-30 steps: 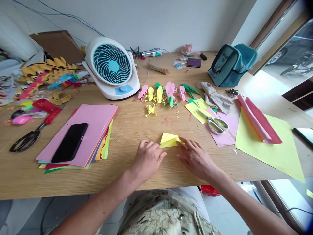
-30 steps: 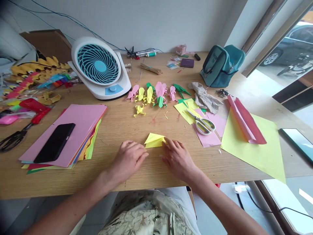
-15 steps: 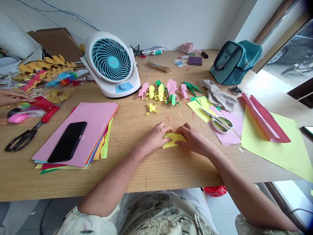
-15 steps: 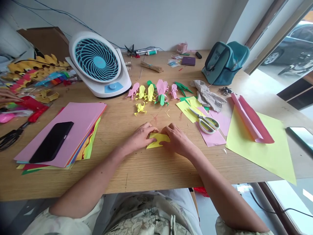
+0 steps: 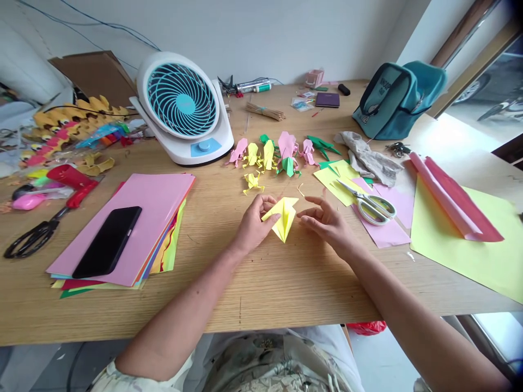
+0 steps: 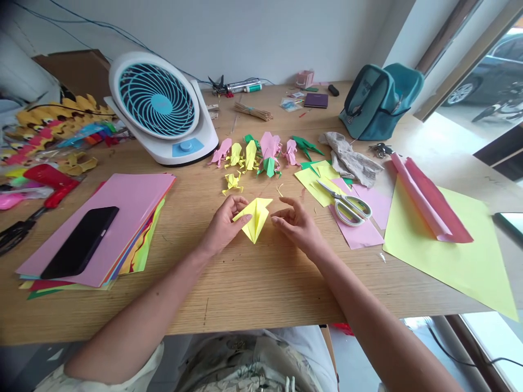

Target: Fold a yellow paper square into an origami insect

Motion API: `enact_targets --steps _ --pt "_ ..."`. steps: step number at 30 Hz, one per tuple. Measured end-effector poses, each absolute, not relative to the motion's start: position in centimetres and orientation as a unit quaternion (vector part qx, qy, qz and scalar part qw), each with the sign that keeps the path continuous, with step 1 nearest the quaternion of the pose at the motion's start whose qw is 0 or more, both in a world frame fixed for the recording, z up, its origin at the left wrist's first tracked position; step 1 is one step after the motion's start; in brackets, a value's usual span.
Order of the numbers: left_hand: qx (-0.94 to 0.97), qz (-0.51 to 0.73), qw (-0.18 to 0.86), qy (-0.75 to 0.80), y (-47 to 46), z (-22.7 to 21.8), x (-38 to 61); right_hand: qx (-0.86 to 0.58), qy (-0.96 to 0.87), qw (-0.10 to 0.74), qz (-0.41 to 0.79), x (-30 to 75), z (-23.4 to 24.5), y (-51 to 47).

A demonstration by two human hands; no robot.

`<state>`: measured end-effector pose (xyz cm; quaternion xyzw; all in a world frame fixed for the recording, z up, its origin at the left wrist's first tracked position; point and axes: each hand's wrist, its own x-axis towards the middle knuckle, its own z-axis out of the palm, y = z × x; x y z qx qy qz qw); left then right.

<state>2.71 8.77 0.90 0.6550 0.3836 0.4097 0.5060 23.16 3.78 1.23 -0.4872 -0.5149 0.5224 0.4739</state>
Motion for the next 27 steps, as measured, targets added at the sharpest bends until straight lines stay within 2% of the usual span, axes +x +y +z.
enact_targets --steps 3,7,16,23,27 --pt "0.628 0.450 0.494 0.398 8.1 0.5 3.5 -0.487 -0.480 0.472 0.556 22.8 1.6 3.9" --pt "0.654 0.430 0.486 0.389 6.9 0.5 4.0 -0.461 -0.499 0.474 0.560 22.4 1.4 3.9" --pt "0.709 0.433 0.411 0.376 7.4 0.9 2.7 -0.481 -0.593 0.476 0.437 23.3 1.2 4.2" --pt "0.558 0.387 0.650 0.341 7.7 0.9 3.3 -0.460 -0.645 0.440 0.423 22.8 1.0 3.6" --pt "0.550 0.352 0.684 0.325 7.6 1.0 3.4 -0.445 -0.658 0.426 0.433 22.4 0.9 3.3"
